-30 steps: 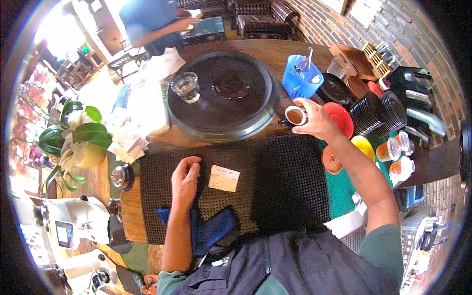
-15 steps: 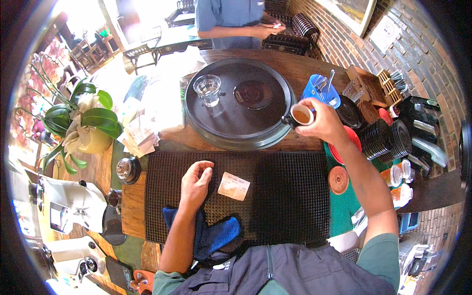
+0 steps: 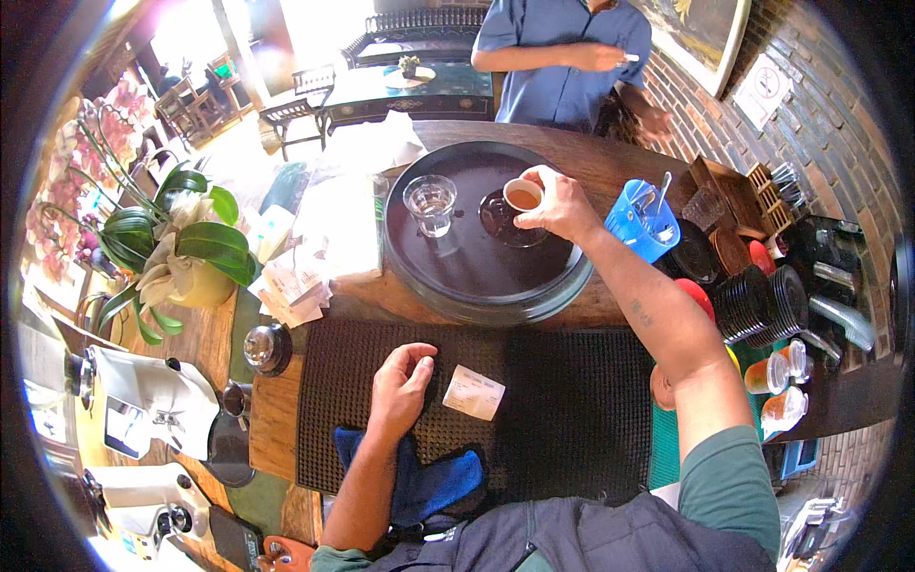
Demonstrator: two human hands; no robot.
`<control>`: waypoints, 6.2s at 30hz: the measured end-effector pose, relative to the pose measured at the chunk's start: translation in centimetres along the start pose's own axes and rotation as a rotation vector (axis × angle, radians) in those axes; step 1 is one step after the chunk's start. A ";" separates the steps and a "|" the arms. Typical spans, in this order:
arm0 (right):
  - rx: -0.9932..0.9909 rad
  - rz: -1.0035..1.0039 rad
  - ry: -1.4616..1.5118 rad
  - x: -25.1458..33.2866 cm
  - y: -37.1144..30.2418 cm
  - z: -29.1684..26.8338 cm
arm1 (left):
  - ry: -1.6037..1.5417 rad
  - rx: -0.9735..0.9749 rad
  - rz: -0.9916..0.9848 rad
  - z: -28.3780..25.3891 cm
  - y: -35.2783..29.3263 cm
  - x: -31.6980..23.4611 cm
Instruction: The person operates an espresso machine to brew coffee into a cup, then fills a glass with water from a dispenser. They place both the coffee cup and water glass onto a tray and hand the tray to a customer.
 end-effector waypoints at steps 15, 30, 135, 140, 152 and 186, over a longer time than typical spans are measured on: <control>0.007 -0.021 0.045 -1.2 0.4 1.1 | 0.025 -0.014 0.044 0.0 0.1 -0.1; -0.450 -0.261 0.210 1.9 -10.4 -9.4 | -0.047 0.015 0.010 0.0 -0.1 -0.5; 0.298 0.390 -0.404 2.0 13.4 7.7 | 0.075 0.080 0.028 -0.3 -0.6 -1.3; 0.385 0.431 -0.454 0.5 13.6 8.3 | 0.066 0.063 0.086 -0.4 -0.7 -1.9; 0.653 0.400 -0.560 -3.4 14.6 9.6 | 0.022 0.109 0.034 -0.1 -0.7 -1.2; 0.326 -0.069 -0.151 9.4 -29.1 9.8 | 0.632 0.057 0.609 3.2 -1.9 -4.5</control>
Point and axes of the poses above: each hand's wrist, its own y-axis towards the middle knuckle, its own z-axis out of the palm, x = y × z, the point moved 7 cm from there along y, towards the middle knuckle, and after that the axes turned 12 degrees about y, right-handed, at the moved point
